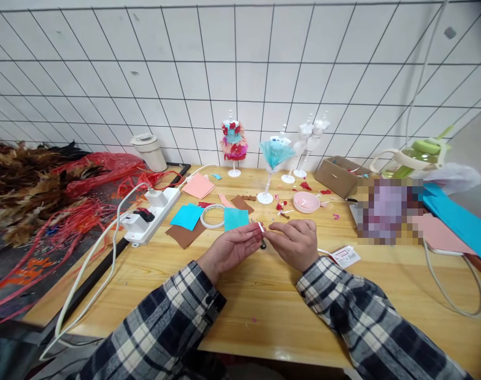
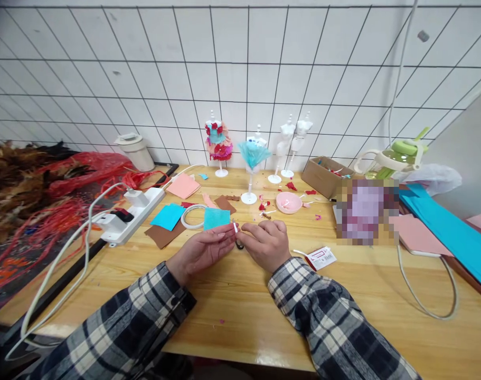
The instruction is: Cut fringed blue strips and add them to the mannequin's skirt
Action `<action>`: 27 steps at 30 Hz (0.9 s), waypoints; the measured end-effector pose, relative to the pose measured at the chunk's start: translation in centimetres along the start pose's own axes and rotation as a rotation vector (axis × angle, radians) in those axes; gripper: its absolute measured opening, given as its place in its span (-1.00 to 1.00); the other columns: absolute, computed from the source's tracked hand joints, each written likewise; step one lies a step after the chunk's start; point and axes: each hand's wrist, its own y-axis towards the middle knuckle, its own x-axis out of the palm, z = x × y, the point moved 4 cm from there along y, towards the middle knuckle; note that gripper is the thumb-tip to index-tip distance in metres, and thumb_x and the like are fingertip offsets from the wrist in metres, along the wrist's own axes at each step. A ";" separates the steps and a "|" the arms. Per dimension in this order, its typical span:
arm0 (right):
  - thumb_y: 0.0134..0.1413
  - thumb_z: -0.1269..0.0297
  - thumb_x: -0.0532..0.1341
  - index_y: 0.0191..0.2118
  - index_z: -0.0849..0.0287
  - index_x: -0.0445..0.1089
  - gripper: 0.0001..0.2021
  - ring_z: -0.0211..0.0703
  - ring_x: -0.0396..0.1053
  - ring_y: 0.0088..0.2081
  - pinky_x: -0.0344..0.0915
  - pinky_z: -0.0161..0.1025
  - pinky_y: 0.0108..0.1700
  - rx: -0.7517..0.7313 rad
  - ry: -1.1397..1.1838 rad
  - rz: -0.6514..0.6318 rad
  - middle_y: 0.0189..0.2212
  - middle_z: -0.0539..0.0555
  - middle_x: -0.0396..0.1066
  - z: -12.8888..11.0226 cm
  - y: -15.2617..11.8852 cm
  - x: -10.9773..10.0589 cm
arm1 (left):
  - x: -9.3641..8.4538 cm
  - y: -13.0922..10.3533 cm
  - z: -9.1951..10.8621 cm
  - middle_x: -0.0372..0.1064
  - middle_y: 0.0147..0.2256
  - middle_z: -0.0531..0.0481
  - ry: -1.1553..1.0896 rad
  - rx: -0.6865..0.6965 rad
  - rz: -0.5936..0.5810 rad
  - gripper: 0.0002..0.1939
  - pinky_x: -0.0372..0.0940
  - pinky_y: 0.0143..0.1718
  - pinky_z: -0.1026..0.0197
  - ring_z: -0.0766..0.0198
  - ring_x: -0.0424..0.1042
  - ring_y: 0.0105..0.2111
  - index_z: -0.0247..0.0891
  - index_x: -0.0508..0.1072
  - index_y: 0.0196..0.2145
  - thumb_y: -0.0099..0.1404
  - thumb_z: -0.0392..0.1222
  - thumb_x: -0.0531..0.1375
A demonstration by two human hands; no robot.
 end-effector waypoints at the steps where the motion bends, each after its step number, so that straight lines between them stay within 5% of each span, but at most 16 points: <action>1: 0.23 0.15 0.16 -0.19 -0.17 0.55 -0.80 -0.08 0.33 -0.17 0.06 -0.04 -0.03 0.014 0.028 0.039 -0.16 -0.04 0.54 -0.1 0.1 -0.2 | 0.0 -0.1 0.0 0.49 -0.07 -0.15 0.055 0.003 0.014 -0.69 0.32 -0.03 0.25 0.24 0.47 -0.09 -0.32 0.54 -0.12 0.13 -0.37 0.30; 5: 0.13 0.12 0.22 -0.40 0.05 0.53 -0.80 -0.06 0.35 -0.21 0.19 -0.08 -0.10 0.152 0.270 0.155 -0.33 0.07 0.51 0.2 0.6 -0.3 | -0.4 -0.1 0.4 0.49 -0.07 -0.17 0.437 0.092 0.149 -0.62 0.35 -0.27 0.27 0.17 0.45 -0.10 -0.26 0.55 -0.11 0.09 -0.14 0.37; 9: 0.02 0.12 0.28 -0.50 0.13 0.45 -0.79 -0.14 0.31 -0.37 0.25 -0.18 -0.30 0.340 0.569 0.184 -0.43 0.06 0.43 1.8 0.7 0.7 | -0.8 0.3 0.8 0.51 -0.33 -0.09 0.852 0.169 0.266 -0.58 0.21 -0.55 0.30 0.23 0.42 -0.39 -0.26 0.58 -0.16 0.12 0.07 0.30; 15: -0.05 0.07 0.29 -0.48 0.18 0.44 -0.75 -0.27 0.12 -0.56 0.12 -0.28 -0.49 0.608 0.717 0.211 -0.56 -0.02 0.31 4.0 0.1 2.0 | -0.5 0.1 1.5 0.37 -0.60 0.05 1.253 0.360 0.360 -0.67 0.13 -0.55 0.30 0.32 0.31 -0.57 -0.27 0.52 -0.46 0.17 0.08 0.23; 20: 0.00 0.18 0.28 -0.46 0.17 0.50 -0.83 -0.23 0.21 -0.48 0.20 -0.24 -0.38 0.451 0.431 0.309 -0.43 0.04 0.41 2.7 0.4 1.4 | 0.5 0.2 0.4 0.53 -0.35 -0.07 1.231 0.427 0.149 -0.68 0.32 -0.35 0.26 0.26 0.48 -0.42 -0.30 0.58 -0.26 0.25 -0.01 0.17; 27: 0.03 0.22 0.30 -0.39 0.11 0.58 -0.87 -0.21 0.28 -0.46 0.24 -0.26 -0.40 0.391 0.493 0.182 -0.40 0.06 0.46 0.8 0.4 2.3 | 0.4 0.5 0.2 0.56 -0.28 -0.06 1.382 0.567 0.135 -0.69 0.34 -0.28 0.25 0.25 0.50 -0.32 -0.22 0.57 -0.08 0.33 -0.13 0.11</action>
